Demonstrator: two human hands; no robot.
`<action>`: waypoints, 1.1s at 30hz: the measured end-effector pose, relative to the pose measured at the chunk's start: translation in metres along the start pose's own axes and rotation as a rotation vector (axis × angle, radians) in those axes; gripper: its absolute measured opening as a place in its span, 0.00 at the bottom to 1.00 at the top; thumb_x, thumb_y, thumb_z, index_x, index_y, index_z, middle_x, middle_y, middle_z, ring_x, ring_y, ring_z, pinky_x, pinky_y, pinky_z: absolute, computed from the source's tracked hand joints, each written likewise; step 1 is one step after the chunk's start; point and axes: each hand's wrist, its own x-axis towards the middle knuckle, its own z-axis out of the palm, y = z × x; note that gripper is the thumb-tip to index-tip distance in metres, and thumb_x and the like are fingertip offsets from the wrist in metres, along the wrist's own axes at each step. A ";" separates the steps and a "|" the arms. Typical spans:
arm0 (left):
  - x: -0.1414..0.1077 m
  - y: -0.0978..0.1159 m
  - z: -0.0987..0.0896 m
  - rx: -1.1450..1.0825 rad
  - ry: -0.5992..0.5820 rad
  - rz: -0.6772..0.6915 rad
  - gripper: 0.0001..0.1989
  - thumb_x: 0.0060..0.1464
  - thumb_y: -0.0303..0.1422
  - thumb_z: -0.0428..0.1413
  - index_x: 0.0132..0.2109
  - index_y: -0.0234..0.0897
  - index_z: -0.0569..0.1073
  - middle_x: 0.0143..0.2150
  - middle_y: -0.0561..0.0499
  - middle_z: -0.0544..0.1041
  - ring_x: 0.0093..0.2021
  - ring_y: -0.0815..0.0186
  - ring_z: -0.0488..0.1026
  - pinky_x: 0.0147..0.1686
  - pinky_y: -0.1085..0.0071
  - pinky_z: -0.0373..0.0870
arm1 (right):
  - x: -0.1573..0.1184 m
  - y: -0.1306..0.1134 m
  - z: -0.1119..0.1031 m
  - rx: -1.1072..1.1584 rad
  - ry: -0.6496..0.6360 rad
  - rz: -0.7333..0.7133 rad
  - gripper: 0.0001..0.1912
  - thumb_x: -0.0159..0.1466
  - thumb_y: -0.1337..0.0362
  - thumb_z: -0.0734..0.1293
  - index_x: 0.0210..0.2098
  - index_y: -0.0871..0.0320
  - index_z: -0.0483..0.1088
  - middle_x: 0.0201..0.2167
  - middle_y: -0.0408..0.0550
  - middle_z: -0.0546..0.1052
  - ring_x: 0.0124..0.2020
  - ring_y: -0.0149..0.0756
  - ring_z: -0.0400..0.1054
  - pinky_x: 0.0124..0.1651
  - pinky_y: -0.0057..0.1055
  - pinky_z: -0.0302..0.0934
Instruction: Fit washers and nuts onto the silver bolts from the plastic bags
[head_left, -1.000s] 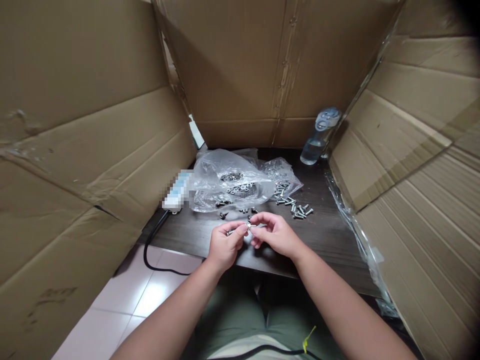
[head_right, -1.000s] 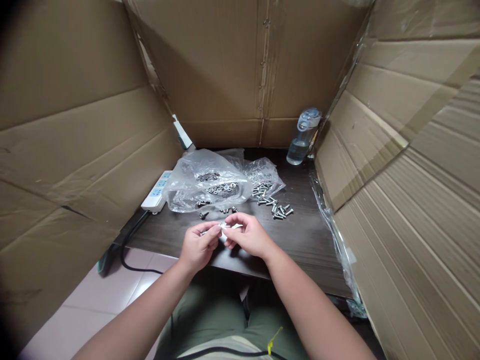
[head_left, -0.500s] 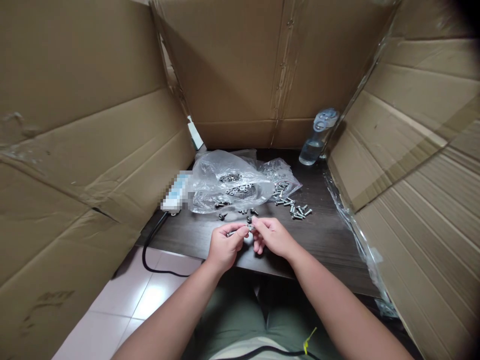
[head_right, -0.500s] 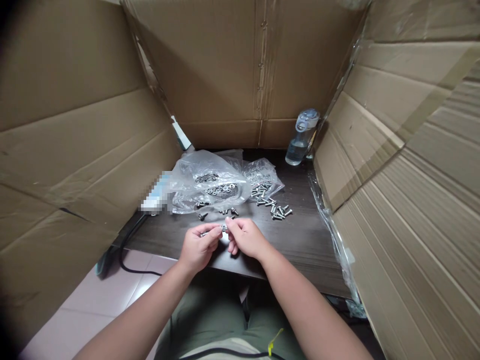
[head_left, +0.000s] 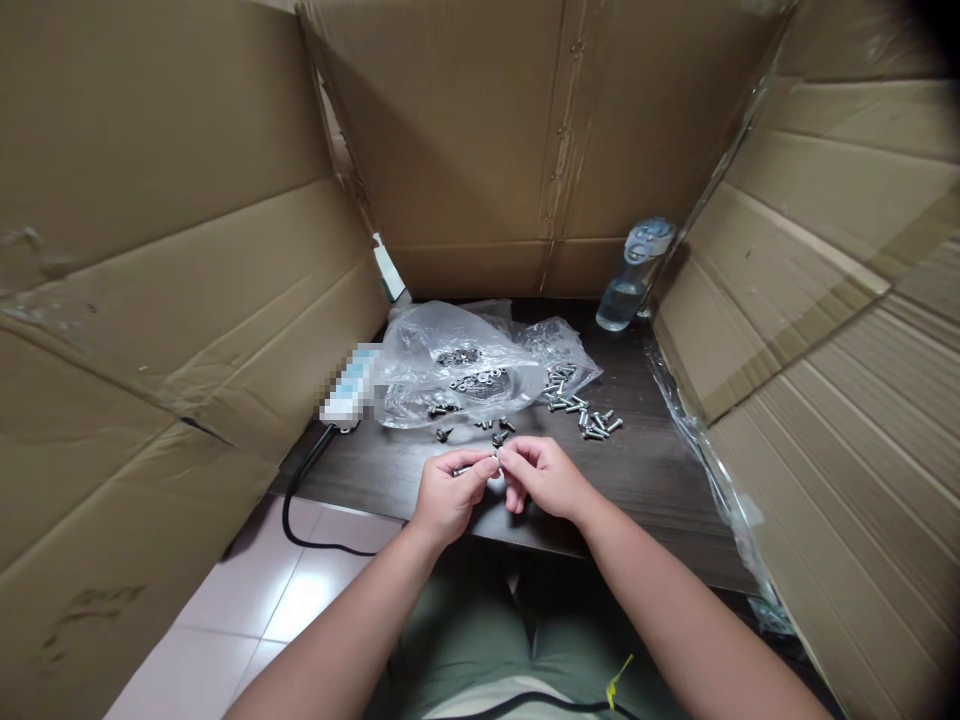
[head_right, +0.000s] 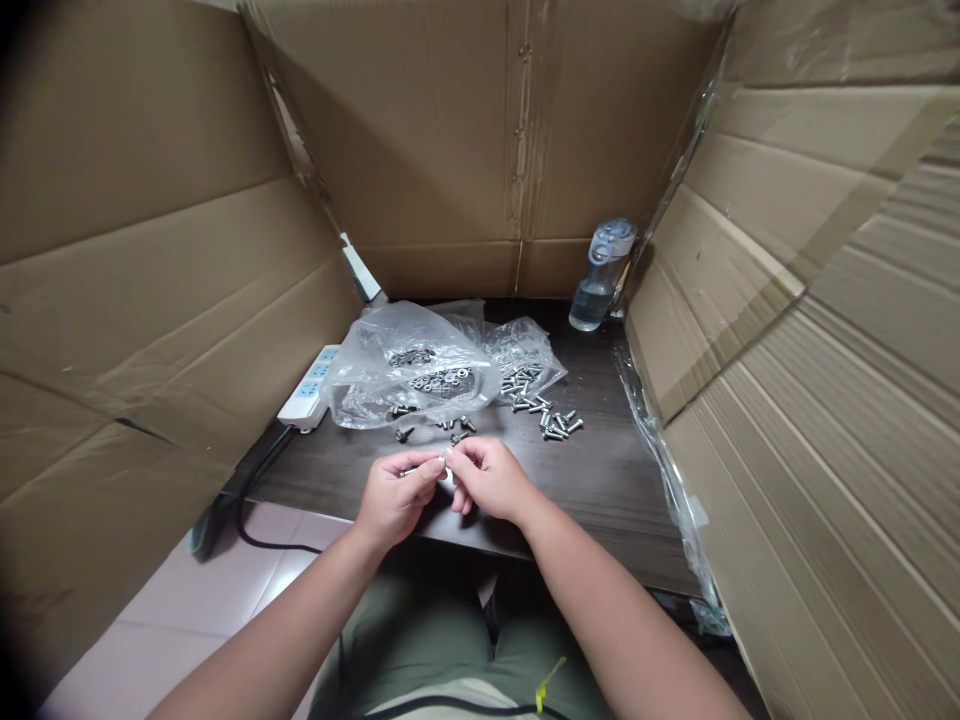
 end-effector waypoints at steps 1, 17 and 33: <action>0.000 -0.001 0.000 0.020 0.005 0.011 0.11 0.41 0.33 0.66 0.33 0.30 0.79 0.19 0.53 0.71 0.15 0.79 0.54 0.15 0.78 0.47 | 0.001 0.001 0.000 -0.006 -0.008 0.019 0.22 0.61 0.48 0.62 0.23 0.60 0.63 0.12 0.37 0.66 0.12 0.29 0.66 0.14 0.22 0.59; 0.000 -0.001 0.000 0.008 -0.014 0.008 0.10 0.41 0.32 0.66 0.33 0.31 0.79 0.19 0.53 0.71 0.15 0.80 0.53 0.15 0.78 0.46 | -0.001 0.000 -0.004 -0.030 0.000 -0.023 0.18 0.59 0.50 0.66 0.28 0.62 0.67 0.14 0.41 0.71 0.15 0.29 0.67 0.20 0.24 0.63; -0.001 0.000 0.001 0.025 0.005 0.020 0.12 0.41 0.34 0.66 0.33 0.30 0.79 0.18 0.54 0.70 0.15 0.80 0.53 0.15 0.78 0.48 | -0.003 -0.008 -0.004 0.082 0.002 -0.003 0.18 0.54 0.53 0.71 0.30 0.63 0.69 0.17 0.42 0.73 0.18 0.31 0.69 0.23 0.27 0.66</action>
